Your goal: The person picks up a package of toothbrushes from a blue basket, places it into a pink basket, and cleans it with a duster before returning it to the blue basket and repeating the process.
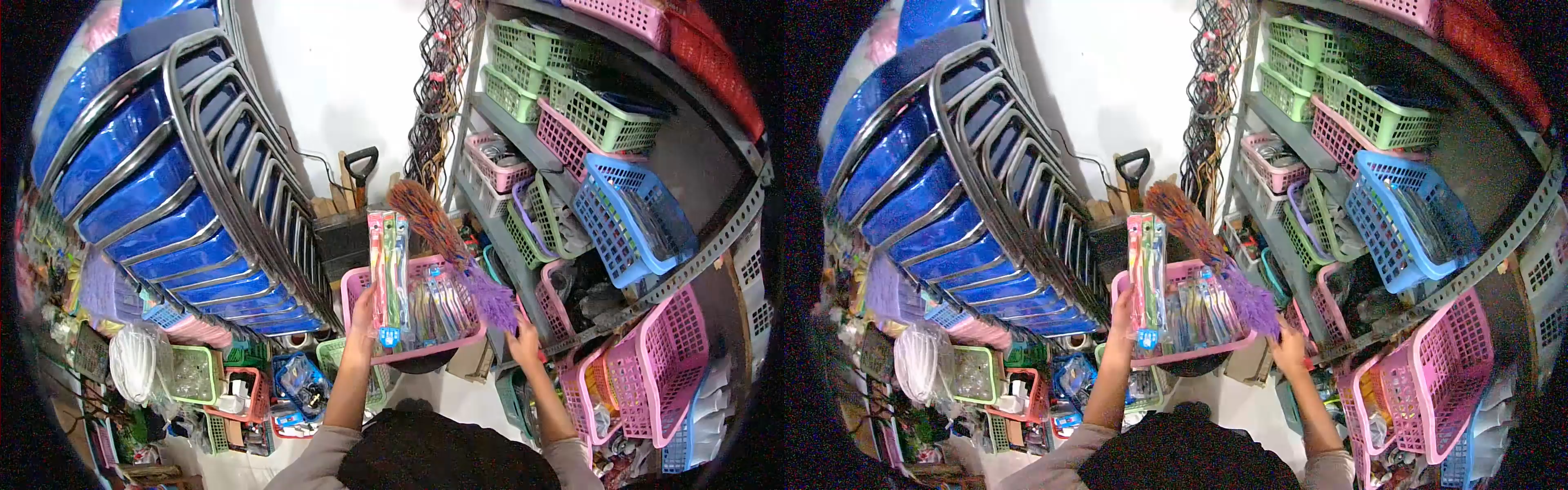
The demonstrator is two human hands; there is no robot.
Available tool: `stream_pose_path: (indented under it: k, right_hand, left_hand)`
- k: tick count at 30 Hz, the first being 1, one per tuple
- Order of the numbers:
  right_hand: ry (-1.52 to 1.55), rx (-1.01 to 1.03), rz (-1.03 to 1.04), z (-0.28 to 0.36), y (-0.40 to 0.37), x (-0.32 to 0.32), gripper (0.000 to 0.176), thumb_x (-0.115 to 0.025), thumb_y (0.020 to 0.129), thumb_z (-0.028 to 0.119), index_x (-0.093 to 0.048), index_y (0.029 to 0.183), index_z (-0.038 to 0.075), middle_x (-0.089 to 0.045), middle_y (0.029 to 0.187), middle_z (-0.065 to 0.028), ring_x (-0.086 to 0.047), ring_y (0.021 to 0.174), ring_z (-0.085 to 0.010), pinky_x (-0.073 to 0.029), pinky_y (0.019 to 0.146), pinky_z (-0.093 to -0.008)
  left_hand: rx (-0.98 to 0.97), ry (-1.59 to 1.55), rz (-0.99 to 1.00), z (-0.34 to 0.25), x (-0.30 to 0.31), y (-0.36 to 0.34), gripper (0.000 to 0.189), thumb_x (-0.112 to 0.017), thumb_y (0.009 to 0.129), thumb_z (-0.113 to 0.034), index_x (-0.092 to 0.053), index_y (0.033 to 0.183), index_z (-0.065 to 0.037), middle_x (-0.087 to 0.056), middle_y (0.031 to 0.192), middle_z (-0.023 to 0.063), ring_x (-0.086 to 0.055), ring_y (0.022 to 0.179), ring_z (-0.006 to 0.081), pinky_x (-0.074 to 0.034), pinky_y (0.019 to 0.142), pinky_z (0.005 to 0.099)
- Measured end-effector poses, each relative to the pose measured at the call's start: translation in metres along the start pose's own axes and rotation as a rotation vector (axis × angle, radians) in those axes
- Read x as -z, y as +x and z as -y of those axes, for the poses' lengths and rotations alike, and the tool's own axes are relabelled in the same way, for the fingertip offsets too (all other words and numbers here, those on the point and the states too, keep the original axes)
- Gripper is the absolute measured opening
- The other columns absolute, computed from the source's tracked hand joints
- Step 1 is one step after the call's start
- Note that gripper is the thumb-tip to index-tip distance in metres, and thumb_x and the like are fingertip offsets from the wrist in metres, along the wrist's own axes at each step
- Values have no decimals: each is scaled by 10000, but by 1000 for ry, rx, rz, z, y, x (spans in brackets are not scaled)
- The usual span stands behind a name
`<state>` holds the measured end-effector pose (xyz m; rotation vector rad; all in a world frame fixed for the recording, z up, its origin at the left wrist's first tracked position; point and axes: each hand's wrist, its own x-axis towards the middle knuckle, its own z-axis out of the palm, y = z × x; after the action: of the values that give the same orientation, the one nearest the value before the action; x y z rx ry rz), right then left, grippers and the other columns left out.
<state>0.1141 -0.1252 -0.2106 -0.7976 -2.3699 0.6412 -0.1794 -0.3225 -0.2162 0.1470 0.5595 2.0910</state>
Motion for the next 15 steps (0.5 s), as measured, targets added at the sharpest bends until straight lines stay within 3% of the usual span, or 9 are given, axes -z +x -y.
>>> stream_pose_path:
  k: [2,3,5,7,9,11,12,14,15]
  right_hand:
    - [60,219,-88,6,7,8,527,-662,660,102,-515,1164,56,-618,879,-202,-606,728,-354,-479,662,-402]
    - [62,228,-93,10,6,13,527,-662,660,102,-515,1164,56,-618,879,-202,-606,728,-354,-479,662,-402]
    - [104,146,162,22,1,29,453,-610,637,39,-554,1083,-15,-610,977,-216,-591,887,-366,-474,789,-368]
    - [32,225,222,15,0,33,448,-628,618,78,-573,1056,2,-618,972,-195,-599,862,-357,-484,771,-372]
    - [-146,435,292,30,9,47,448,-626,609,89,-599,1056,66,-632,949,-153,-620,791,-306,-498,706,-370]
    - [-89,508,226,26,23,51,477,-634,619,95,-579,1092,80,-630,946,-149,-613,783,-328,-498,700,-389]
    - [-116,395,133,23,28,52,484,-634,626,96,-569,1105,77,-629,946,-156,-609,793,-337,-495,706,-393]
    - [-132,156,35,29,40,56,475,-631,642,92,-559,1111,66,-622,931,-176,-596,784,-361,-488,702,-411]
    - [-132,159,31,36,42,60,475,-631,642,92,-559,1111,66,-622,931,-176,-596,784,-361,-488,702,-411]
  left_hand:
    - [-57,37,-12,-7,-2,-2,330,-447,902,-246,-528,1129,-19,-619,1023,102,-611,901,211,-490,811,338]
    - [-105,70,-30,-11,-1,-2,330,-458,902,-252,-526,1131,-24,-614,1039,99,-605,922,209,-484,824,339]
    - [-121,47,48,-14,18,7,313,-483,894,-262,-539,1100,-33,-609,1047,90,-597,927,195,-479,833,346]
    - [-126,-129,-29,-10,49,20,277,-488,895,-281,-552,1047,-58,-613,968,52,-595,848,183,-492,790,339]
    - [-113,-203,1,-19,28,14,236,-489,897,-280,-545,1017,-85,-588,897,28,-570,793,179,-490,765,331]
    - [-17,-187,537,-17,53,13,256,-485,895,-244,-535,1056,-51,-603,957,60,-589,829,181,-491,750,328]
    - [-128,31,-16,-15,8,0,286,-481,898,-248,-532,1077,-31,-615,987,82,-608,843,195,-494,764,329]
    - [-38,59,142,-23,-24,-23,258,-469,903,-211,-539,1071,-29,-616,1004,98,-607,889,209,-487,809,329]
    - [-6,44,184,-21,-32,-26,251,-469,902,-201,-543,1067,-27,-618,1005,102,-605,903,209,-486,819,330]
